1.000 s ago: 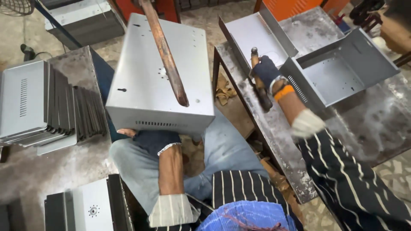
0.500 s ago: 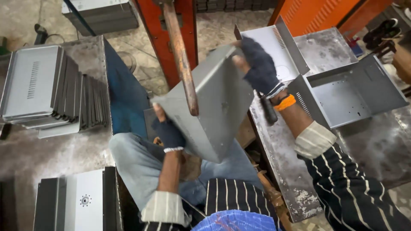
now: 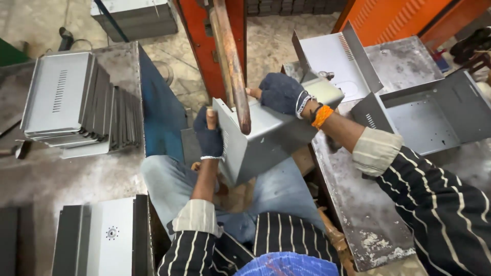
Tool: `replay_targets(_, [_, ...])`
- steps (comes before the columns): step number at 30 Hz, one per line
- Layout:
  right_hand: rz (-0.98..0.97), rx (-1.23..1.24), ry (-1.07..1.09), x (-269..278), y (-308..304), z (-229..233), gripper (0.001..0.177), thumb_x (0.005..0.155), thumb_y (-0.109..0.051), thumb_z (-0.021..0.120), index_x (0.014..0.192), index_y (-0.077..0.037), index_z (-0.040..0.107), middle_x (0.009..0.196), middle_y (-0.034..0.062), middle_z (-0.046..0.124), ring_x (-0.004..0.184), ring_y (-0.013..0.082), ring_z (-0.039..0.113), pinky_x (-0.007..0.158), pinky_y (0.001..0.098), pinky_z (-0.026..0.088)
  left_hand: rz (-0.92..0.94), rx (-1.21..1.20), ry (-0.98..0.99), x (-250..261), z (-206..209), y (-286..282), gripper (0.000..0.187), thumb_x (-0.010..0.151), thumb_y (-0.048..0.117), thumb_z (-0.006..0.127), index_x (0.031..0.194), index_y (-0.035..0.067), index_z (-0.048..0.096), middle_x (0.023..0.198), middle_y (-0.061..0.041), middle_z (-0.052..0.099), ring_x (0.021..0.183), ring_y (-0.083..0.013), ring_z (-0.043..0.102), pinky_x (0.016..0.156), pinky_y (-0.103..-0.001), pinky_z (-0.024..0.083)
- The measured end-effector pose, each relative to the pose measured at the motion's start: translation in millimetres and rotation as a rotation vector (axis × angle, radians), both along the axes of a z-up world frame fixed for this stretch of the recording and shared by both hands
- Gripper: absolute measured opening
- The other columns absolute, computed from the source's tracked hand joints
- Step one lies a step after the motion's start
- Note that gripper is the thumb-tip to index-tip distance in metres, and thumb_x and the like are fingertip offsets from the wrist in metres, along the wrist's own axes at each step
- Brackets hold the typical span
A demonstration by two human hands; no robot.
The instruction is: The person sits between workbenches and folds sheet-metal panels using a manual bending brake, hammering seams with a hammer to shape box enclosures, filing edges, and placing finished boxes onto a stack of completed enclosures.
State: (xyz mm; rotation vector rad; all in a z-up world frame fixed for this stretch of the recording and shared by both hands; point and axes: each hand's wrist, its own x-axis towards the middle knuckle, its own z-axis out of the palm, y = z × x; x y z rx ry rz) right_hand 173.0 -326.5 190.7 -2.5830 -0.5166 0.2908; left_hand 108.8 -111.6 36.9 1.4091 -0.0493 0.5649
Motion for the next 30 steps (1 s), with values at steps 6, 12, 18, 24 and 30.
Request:
replay_targets(6, [-0.027,0.02,-0.337,-20,-10,33,0.055,0.098,-0.049,0.059,0.065,-0.009,0.075,0.061,0.0154,0.067,0.059,0.0342,0.067,0.069,0.0472,0.052,-0.212,0.22,-0.171,-18,46,-1,0.087,0.095,0.054,0.067,0.16,0.006,0.035,0.161,-0.009,0.04,0.151,-0.0216,0.037,0.125,-0.034,0.029])
replay_targets(12, [0.047,0.016,-0.456,-43,-11,64,0.056,0.1,-0.045,0.059,0.057,-0.012,0.073,0.048,0.0078,0.06,0.045,0.0284,0.061,0.055,0.0448,0.051,-0.571,0.019,0.115,-25,85,18,0.106,0.073,0.034,0.093,0.159,0.009,0.035,0.153,-0.008,0.046,0.142,-0.0232,0.047,0.119,-0.039,0.04])
replay_targets(18, [0.134,-0.075,-0.553,-52,-20,54,0.059,0.105,-0.042,0.059,0.055,-0.012,0.07,0.046,0.0086,0.057,0.042,0.029,0.058,0.053,0.0439,0.049,-0.573,0.028,0.005,-45,77,5,0.09,0.075,0.027,0.094,0.149,0.008,0.048,0.155,-0.007,0.045,0.148,-0.0234,0.045,0.128,-0.04,0.035])
replay_targets(24, [0.124,-0.053,-0.569,-52,-21,49,0.056,0.102,-0.041,0.061,0.055,-0.012,0.07,0.048,0.0103,0.058,0.043,0.0333,0.058,0.048,0.0474,0.047,-0.517,-0.029,0.032,-59,89,-6,0.082,0.077,0.028,0.091,0.145,0.009,0.049,0.158,-0.008,0.044,0.149,-0.0232,0.043,0.128,-0.04,0.033])
replay_targets(30, [0.128,-0.202,-0.669,-49,-22,44,0.058,0.103,-0.044,0.059,0.057,-0.011,0.07,0.051,0.0146,0.058,0.046,0.0343,0.059,0.051,0.0483,0.048,-0.53,-0.062,0.034,-62,91,-7,0.079,0.079,0.022,0.09,0.145,0.008,0.05,0.155,-0.007,0.047,0.147,-0.0225,0.044,0.127,-0.039,0.033])
